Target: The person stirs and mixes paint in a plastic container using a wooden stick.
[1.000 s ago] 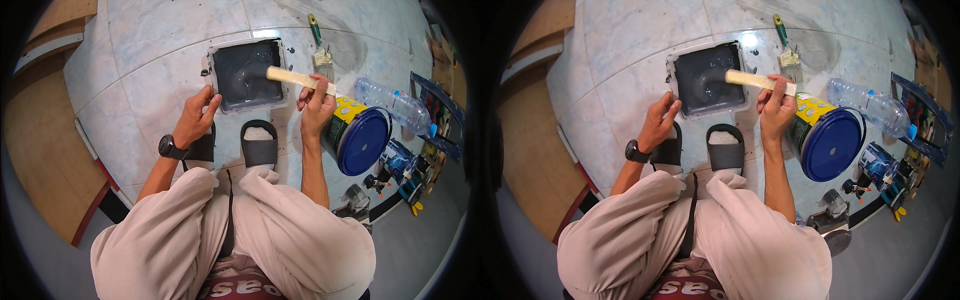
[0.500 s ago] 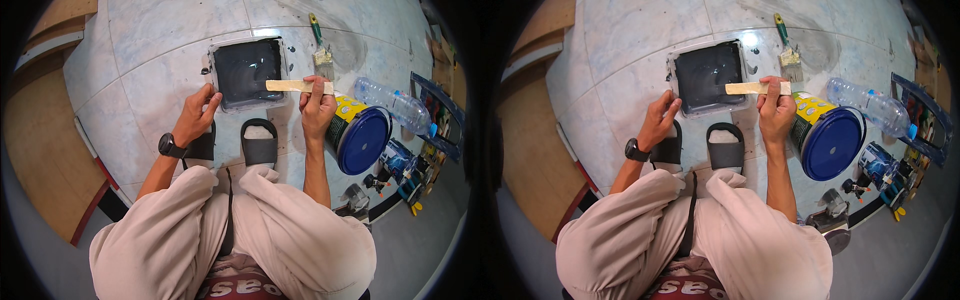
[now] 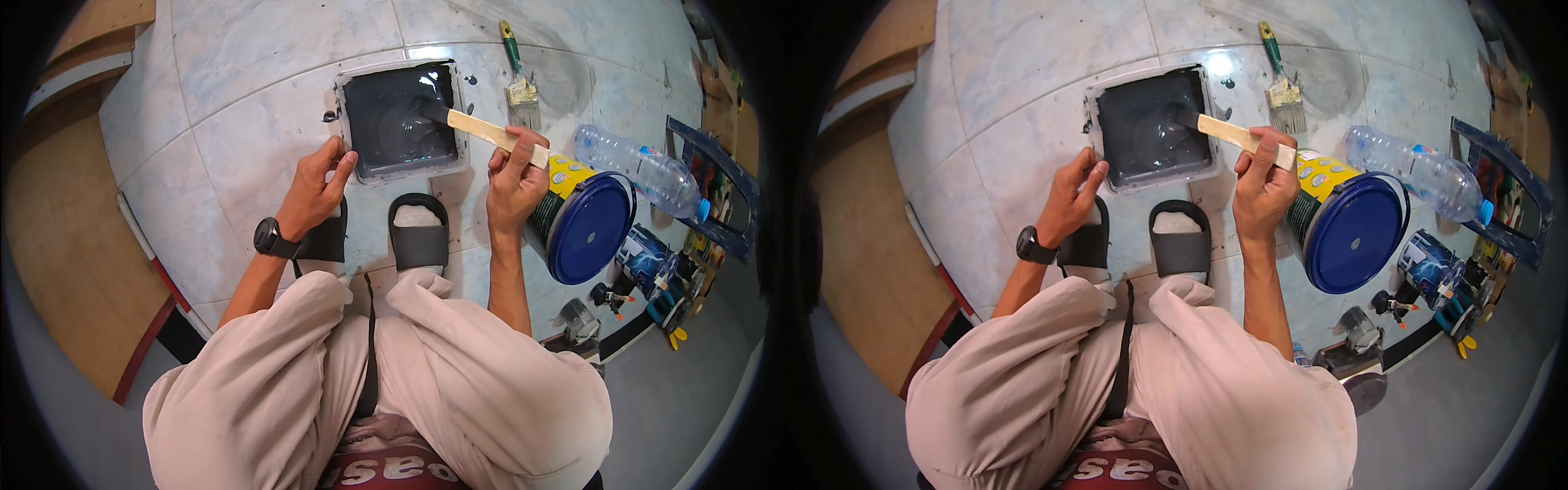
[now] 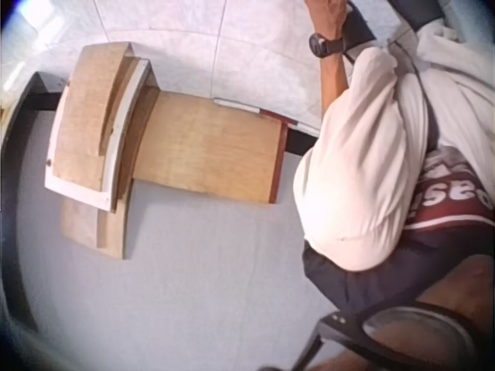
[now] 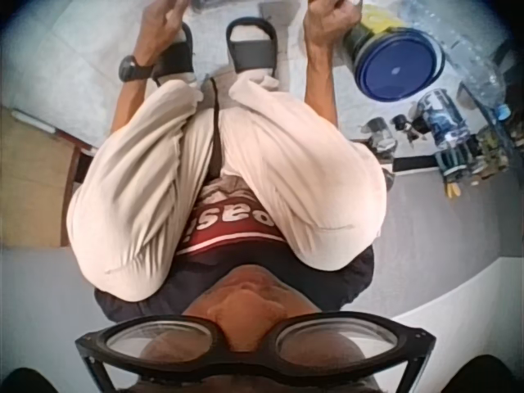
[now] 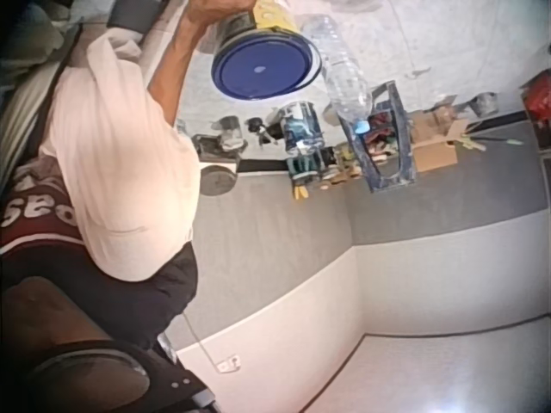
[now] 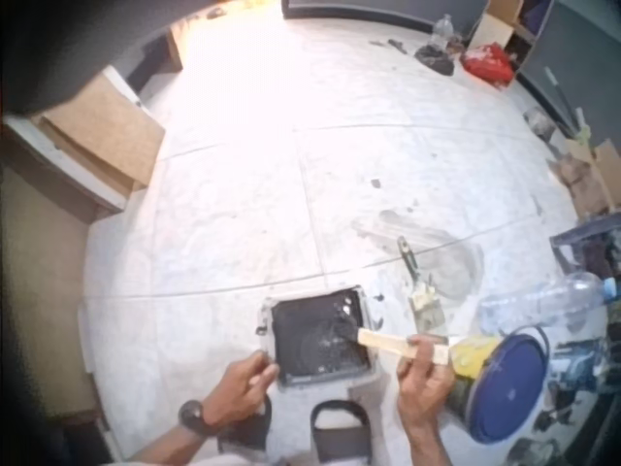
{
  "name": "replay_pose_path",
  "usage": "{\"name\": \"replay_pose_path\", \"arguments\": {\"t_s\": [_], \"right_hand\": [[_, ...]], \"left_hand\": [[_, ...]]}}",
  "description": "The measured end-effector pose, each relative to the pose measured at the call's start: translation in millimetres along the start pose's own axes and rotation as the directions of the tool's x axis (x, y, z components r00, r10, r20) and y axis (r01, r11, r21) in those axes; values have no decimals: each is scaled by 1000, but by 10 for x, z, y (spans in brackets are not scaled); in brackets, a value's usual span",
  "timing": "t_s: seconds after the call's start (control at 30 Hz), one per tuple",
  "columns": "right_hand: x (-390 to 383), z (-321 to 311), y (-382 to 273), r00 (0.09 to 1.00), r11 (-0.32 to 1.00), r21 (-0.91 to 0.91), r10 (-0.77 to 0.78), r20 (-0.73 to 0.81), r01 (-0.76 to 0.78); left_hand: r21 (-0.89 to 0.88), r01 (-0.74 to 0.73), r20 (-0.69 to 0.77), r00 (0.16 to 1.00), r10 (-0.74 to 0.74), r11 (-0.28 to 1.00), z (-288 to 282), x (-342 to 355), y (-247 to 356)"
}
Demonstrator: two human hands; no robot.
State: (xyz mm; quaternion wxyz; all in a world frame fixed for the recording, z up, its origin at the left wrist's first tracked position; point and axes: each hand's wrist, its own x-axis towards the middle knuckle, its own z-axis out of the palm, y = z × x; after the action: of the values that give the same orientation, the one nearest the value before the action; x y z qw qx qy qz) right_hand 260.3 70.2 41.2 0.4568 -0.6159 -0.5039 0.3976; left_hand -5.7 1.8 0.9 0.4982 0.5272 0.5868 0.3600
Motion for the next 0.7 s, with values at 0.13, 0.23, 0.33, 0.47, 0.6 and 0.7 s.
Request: {"name": "replay_pose_path", "arguments": {"t_s": [0.13, 0.23, 0.33, 0.47, 0.6, 0.7], "right_hand": [[38, -7, -95, 998, 1000, -6, 11, 56, -11], [187, 108, -213, 949, 932, -181, -298, 106, 313], [388, 240, -358, 870, 837, -255, -431, 240, 484], [379, 189, -419, 842, 773, -356, -415, 343, 526], [154, 123, -456, 880, 782, -437, -290, 375, 444], [55, 182, -451, 925, 849, -397, -245, 290, 349]], "left_hand": [[-8, 9, -3, 1000, -9, 1000, 13, -3, 11], [-14, 14, 8, 1000, -14, 1000, 25, -8, 6], [-38, -16, -11, 1000, 15, 999, 30, -3, -20], [-12, -1, 0, 1000, 1, 1000, 14, -14, -13], [-32, 12, -8, 1000, -13, 999, 14, -16, 18], [-16, 13, 0, 1000, -13, 1000, 16, -9, 11]]}}
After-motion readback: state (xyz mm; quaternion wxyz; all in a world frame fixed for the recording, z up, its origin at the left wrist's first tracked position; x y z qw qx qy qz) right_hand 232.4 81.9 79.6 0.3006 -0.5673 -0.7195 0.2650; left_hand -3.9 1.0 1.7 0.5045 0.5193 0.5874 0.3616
